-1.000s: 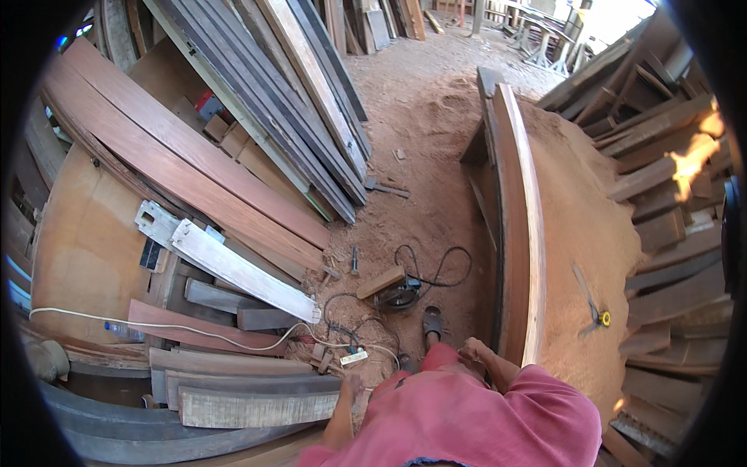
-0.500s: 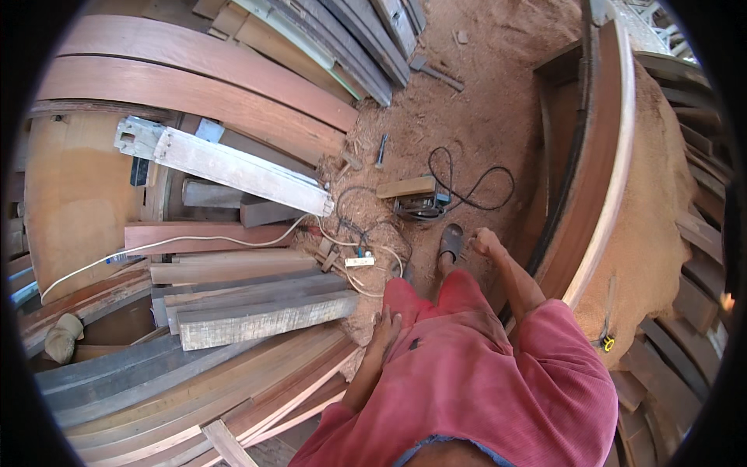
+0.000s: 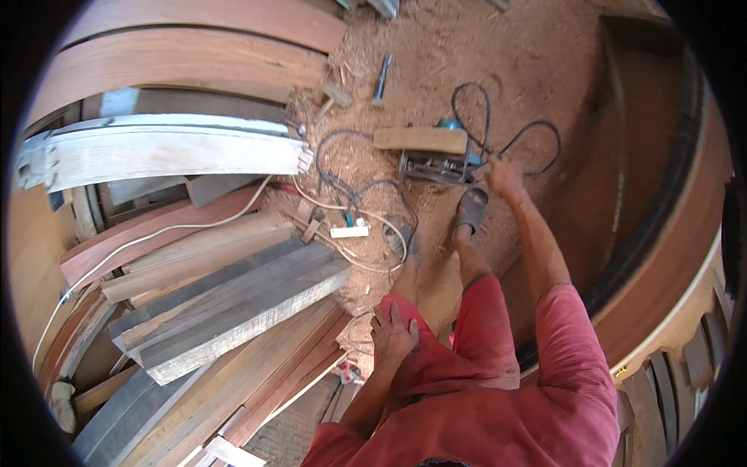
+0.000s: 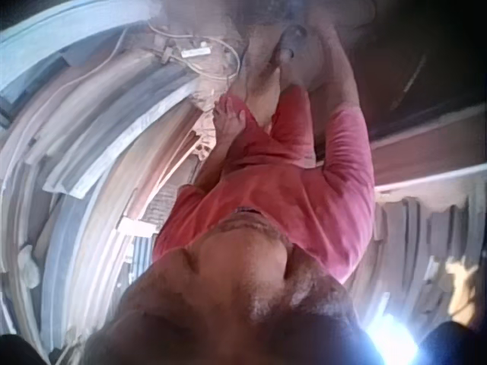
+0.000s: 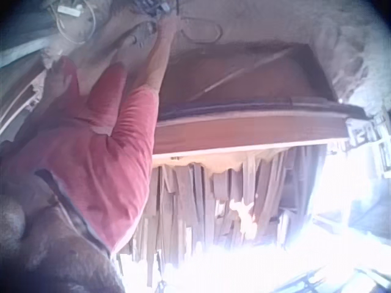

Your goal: The person positions a long wooden plank on a workbench and uses a circular saw to cut it. They briefly pause to adjust the saw with pliers before resuming the cut along the plank's length.

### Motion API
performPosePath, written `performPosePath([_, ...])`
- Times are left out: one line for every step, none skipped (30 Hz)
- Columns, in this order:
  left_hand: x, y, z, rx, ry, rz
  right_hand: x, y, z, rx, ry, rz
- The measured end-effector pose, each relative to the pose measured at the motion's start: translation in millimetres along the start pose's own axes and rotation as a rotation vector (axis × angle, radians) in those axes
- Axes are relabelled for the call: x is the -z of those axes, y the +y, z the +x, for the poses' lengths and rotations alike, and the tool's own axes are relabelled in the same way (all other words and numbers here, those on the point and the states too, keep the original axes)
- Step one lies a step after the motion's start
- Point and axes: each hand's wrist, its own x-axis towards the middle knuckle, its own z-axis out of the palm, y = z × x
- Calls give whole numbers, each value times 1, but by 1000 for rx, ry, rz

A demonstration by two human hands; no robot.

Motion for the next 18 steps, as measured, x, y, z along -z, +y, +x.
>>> performPosePath([11, 5, 8, 66, -43, -30, -11, 0, 18, 36, 63, -31])
performPosePath([13, 3, 10, 61, -24, -14, -23, 0, 36, 68, 54, -82])
performPosePath([14, 2, 13, 52, -3, 2, -35, 1, 54, 100, 48, -132])
performPosePath([15, 0, 16, 37, 20, 20, -48, 6, 68, 177, 51, -199])
performPosePath([14, -1, 18, 57, 27, 8, -57, 7, 83, 274, 64, -274])
performPosePath([17, -1, 19, 70, 29, 6, -71, 14, 95, 361, 74, -341])
performPosePath([21, -1, 22, 68, 32, 8, -89, 27, 107, 328, 15, -364])
performPosePath([24, -2, 24, 48, 34, 24, -105, 39, 116, 293, -41, -388])
performPosePath([25, -4, 23, 51, 43, 32, -115, 32, 122, 283, -96, -413])
performPosePath([25, -5, 23, 49, 56, 40, -122, 27, 123, 279, -74, -397])
performPosePath([25, -6, 26, 45, 66, 26, -124, 26, 123, 272, -49, -381])
performPosePath([23, -6, 27, 50, 80, 9, -119, 15, 122, 274, -23, -366])
performPosePath([24, -5, 24, 44, 89, -10, -108, 5, 117, 269, -33, -365])
performPosePath([22, -6, 18, 40, 83, -9, -112, -3, 108, 262, -59, -366])
performPosePath([20, -8, 18, 21, 89, -3, -111, -12, 98, 242, -70, -364])
performPosePath([20, -10, 20, -1, 97, 3, -105, -15, 86, 232, -132, -369])
performPosePath([20, -11, 17, -2, 107, 3, -93, -31, 73, 240, -196, -375])
performPosePath([19, -9, 15, -1, 120, -5, -66, -56, 50, 263, -312, -396])
